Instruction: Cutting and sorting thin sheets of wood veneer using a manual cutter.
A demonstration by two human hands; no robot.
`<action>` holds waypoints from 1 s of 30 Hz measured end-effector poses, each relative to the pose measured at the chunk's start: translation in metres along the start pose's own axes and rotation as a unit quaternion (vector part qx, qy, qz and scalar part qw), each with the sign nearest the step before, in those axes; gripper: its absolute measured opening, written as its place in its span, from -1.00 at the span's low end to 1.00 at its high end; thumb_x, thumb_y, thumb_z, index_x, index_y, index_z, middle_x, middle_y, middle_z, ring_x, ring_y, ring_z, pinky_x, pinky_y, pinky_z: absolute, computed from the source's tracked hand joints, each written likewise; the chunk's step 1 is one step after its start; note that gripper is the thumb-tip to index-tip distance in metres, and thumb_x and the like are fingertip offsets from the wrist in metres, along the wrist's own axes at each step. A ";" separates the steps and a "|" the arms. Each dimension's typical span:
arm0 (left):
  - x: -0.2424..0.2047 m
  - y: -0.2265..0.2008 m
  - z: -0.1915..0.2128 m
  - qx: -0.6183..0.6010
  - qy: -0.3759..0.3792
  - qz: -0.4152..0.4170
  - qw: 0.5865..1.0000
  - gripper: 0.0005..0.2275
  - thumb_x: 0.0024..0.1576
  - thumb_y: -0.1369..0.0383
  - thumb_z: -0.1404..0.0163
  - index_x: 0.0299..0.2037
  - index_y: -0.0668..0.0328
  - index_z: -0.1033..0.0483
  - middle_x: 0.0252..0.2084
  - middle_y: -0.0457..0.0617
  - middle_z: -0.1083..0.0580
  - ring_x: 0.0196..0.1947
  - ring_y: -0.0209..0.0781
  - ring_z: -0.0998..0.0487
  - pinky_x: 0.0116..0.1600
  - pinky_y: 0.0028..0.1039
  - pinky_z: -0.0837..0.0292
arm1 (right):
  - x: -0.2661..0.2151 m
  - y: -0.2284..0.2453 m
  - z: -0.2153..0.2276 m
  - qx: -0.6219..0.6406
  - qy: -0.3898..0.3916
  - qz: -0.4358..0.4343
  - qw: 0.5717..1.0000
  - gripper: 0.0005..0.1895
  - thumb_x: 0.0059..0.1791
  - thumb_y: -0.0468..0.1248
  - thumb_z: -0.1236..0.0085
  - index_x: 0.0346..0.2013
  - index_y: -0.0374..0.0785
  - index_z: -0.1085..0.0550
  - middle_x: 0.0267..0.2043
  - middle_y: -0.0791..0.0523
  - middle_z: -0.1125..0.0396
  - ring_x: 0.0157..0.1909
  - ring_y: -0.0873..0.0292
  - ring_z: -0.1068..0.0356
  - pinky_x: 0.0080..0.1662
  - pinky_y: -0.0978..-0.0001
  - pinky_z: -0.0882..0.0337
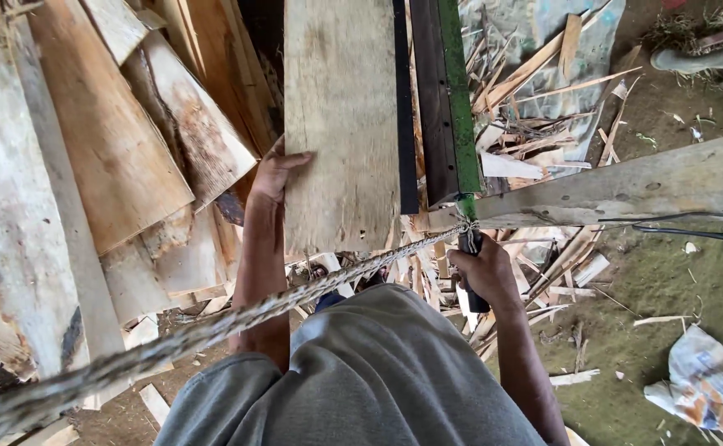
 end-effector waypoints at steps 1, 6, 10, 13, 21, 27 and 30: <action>0.001 0.002 0.001 0.002 0.000 -0.001 1.000 -0.33 -0.02 0.64 -0.13 0.40 0.31 -0.29 0.08 0.13 -0.56 0.00 -0.06 -0.62 0.14 -0.32 -0.57 | 0.000 -0.003 0.000 0.002 0.000 0.002 1.000 -0.73 -0.06 -0.11 -0.21 -0.21 -0.23 -0.48 -0.51 0.09 -0.42 -0.54 0.22 -0.44 -0.42 0.26 -0.47; 0.008 0.023 0.024 0.047 -0.004 -0.061 0.997 -0.30 -0.04 0.69 -0.13 0.40 0.29 -0.28 0.18 0.06 -0.52 0.09 -0.12 -0.58 0.19 -0.37 -0.53 | 0.008 -0.017 0.007 0.015 0.015 0.021 1.000 -0.63 -0.05 -0.01 -0.20 -0.24 -0.27 -0.46 -0.50 0.08 -0.41 -0.53 0.19 -0.45 -0.41 0.27 -0.50; 0.010 0.030 0.063 0.144 0.011 -0.119 0.982 -0.60 0.13 0.59 -0.07 0.22 0.39 -0.44 0.29 -0.06 -0.44 0.17 -0.19 -0.57 0.25 -0.43 -0.53 | 0.006 -0.013 0.014 -0.001 0.008 0.079 0.997 -0.61 -0.06 0.01 -0.22 -0.30 -0.29 -0.48 -0.49 0.09 -0.42 -0.53 0.19 -0.40 -0.43 0.26 -0.47; -0.011 0.004 0.044 0.137 0.009 -0.102 0.985 -0.61 0.13 0.56 -0.05 0.21 0.39 -0.45 0.26 -0.04 -0.45 0.13 -0.16 -0.58 0.23 -0.42 -0.53 | 0.002 -0.005 0.017 -0.028 -0.030 0.086 0.995 -0.67 -0.10 0.00 -0.26 -0.28 -0.18 -0.50 -0.48 0.12 -0.45 -0.50 0.23 -0.42 -0.41 0.30 -0.47; -0.074 -0.018 0.093 0.032 -0.024 -0.012 0.999 -0.31 0.10 0.61 -0.03 0.50 0.43 -0.05 0.20 0.18 -0.52 0.13 -0.09 -0.58 0.31 -0.41 -0.46 | 0.029 -0.034 -0.020 -0.082 -0.021 0.021 0.996 -0.52 0.00 -0.05 -0.18 -0.01 -0.39 -0.37 -0.37 -0.03 -0.46 -0.45 0.14 -0.49 -0.41 0.22 -0.51; -0.087 -0.009 0.156 0.029 -0.034 -0.039 0.998 -0.49 0.18 0.56 -0.01 0.36 0.38 -0.17 0.20 0.09 -0.52 0.15 -0.12 -0.55 0.33 -0.40 -0.43 | 0.011 -0.019 0.012 -0.218 -0.112 0.090 0.965 -0.30 -0.02 0.09 -0.21 0.21 -0.32 -0.30 -0.23 -0.10 -0.49 -0.31 -0.05 -0.49 -0.23 0.00 -0.52; -0.072 -0.005 0.146 0.244 -0.072 -0.011 0.967 -0.70 0.28 0.43 0.00 0.20 0.35 -0.50 0.10 0.05 -0.55 0.06 -0.18 -0.52 0.21 -0.41 -0.39 | -0.019 0.014 0.029 -0.315 -0.174 0.120 0.925 -0.29 0.00 0.19 -0.33 0.14 -0.28 -0.37 -0.20 -0.09 -0.48 -0.23 -0.11 -0.44 -0.06 -0.09 -0.42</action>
Point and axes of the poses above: each hand's wrist, its own x-axis towards the middle knuckle, its own z-axis out of the back of the hand, y = z × x, the point moved 7 cm from there along x, towards the middle knuckle
